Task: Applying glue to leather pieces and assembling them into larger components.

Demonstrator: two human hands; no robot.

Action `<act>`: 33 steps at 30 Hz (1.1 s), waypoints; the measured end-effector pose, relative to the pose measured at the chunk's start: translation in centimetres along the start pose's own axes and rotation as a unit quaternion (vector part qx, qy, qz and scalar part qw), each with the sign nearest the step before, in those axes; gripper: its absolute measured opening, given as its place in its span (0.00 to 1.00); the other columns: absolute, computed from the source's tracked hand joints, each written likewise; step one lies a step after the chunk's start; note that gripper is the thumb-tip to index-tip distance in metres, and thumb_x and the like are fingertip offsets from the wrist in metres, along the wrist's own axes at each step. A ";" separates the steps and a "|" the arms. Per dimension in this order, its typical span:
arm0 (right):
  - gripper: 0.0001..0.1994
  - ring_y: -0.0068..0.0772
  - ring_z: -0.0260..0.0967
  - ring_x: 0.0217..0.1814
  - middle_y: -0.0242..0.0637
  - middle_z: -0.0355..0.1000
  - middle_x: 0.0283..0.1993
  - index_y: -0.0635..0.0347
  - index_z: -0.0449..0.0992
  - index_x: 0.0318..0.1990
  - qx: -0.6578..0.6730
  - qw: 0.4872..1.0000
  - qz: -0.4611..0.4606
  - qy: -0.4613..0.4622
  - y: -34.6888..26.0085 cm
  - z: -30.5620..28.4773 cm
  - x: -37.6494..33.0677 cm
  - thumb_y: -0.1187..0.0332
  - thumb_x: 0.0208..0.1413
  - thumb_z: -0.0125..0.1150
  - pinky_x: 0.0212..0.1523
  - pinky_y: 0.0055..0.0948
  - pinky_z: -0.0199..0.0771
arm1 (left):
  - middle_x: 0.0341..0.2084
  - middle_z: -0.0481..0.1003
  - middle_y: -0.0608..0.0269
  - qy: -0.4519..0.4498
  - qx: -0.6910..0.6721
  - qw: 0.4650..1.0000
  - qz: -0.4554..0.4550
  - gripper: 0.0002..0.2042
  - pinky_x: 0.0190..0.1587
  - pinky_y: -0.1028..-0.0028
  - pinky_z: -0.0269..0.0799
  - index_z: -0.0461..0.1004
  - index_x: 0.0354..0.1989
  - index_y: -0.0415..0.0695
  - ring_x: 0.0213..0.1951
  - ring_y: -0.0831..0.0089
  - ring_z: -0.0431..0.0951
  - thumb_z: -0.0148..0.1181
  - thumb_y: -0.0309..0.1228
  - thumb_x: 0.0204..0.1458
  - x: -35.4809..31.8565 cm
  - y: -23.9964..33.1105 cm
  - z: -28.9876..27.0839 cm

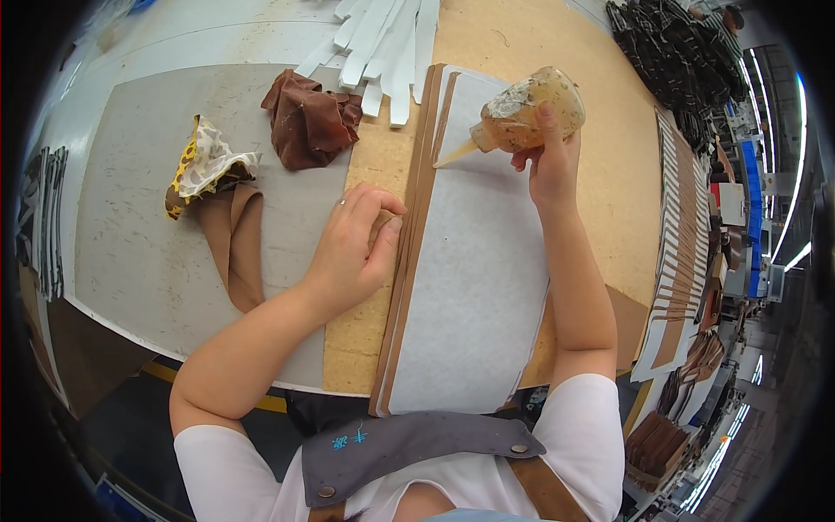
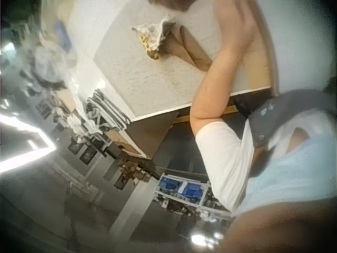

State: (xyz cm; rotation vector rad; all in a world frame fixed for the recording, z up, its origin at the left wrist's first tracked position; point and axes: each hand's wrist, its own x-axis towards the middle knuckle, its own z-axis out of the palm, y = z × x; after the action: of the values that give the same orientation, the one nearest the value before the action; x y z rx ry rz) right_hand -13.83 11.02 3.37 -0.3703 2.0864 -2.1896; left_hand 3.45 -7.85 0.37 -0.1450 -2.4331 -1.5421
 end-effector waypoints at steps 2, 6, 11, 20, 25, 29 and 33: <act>0.28 0.25 0.65 0.19 0.41 0.68 0.35 0.66 0.57 0.50 0.000 1.000 0.004 -0.001 -0.1 0.2 -0.5 0.53 0.52 0.59 0.10 0.18 0.61 | 0.34 0.65 0.58 0.003 -0.007 1.000 -0.013 0.07 0.42 0.75 0.63 0.63 0.37 0.39 0.36 0.68 0.67 0.46 0.17 0.50 -0.1 -0.1 0.0; 0.28 0.24 0.66 0.20 0.41 0.68 0.36 0.66 0.57 0.51 0.000 1.000 0.012 -0.004 -0.4 0.5 -1.5 0.54 0.52 0.58 0.10 0.18 0.62 | 0.34 0.65 0.59 0.009 -0.027 0.999 -0.024 0.06 0.41 0.76 0.63 0.63 0.37 0.39 0.35 0.70 0.67 0.46 0.18 0.51 0.0 0.0 0.1; 0.22 0.23 0.69 0.24 0.38 0.68 0.34 0.63 0.61 0.47 -0.028 0.999 0.022 0.000 -0.5 0.8 -2.8 0.54 0.54 0.54 0.10 0.18 0.60 | 0.34 0.65 0.60 0.010 -0.044 0.998 -0.047 0.06 0.41 0.77 0.63 0.64 0.38 0.39 0.35 0.73 0.67 0.46 0.19 0.52 0.1 0.1 0.0; 0.23 0.22 0.69 0.24 0.36 0.68 0.34 0.63 0.61 0.47 -0.031 0.998 0.050 -0.029 -0.9 1.0 -5.2 0.53 0.54 0.54 0.10 0.17 0.61 | 0.33 0.65 0.62 0.015 -0.071 0.996 -0.054 0.05 0.40 0.78 0.63 0.64 0.38 0.39 0.34 0.76 0.67 0.46 0.20 0.53 0.1 0.0 0.0; 0.22 0.22 0.70 0.25 0.36 0.69 0.34 0.62 0.61 0.47 -0.021 0.998 0.050 -0.023 -1.1 1.2 -7.0 0.54 0.55 0.53 0.09 0.17 0.61 | 0.33 0.66 0.56 0.021 -0.065 0.996 -0.054 0.06 0.39 0.70 0.65 0.64 0.37 0.37 0.34 0.64 0.69 0.48 0.20 0.50 0.0 0.2 0.1; 0.22 0.22 0.70 0.25 0.36 0.69 0.34 0.62 0.61 0.48 -0.013 0.998 0.054 -0.043 -1.2 1.0 -8.1 0.54 0.55 0.53 0.09 0.17 0.61 | 0.33 0.66 0.55 0.023 -0.063 0.996 -0.055 0.06 0.40 0.69 0.65 0.64 0.37 0.37 0.35 0.63 0.69 0.48 0.20 0.50 0.1 0.1 0.2; 0.22 0.22 0.70 0.26 0.36 0.69 0.34 0.62 0.61 0.48 -0.018 0.997 0.078 -0.007 -1.3 1.4 -9.5 0.54 0.54 0.54 0.10 0.17 0.61 | 0.33 0.66 0.55 0.026 -0.057 0.997 -0.046 0.06 0.40 0.69 0.65 0.64 0.37 0.37 0.35 0.63 0.69 0.47 0.20 0.50 0.2 0.0 0.2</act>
State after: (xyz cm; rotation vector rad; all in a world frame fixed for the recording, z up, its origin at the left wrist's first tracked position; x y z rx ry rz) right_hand -4.19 11.98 3.69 -0.2169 2.0742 -2.0593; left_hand 3.24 -7.69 0.34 -0.0138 -2.3424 -1.7038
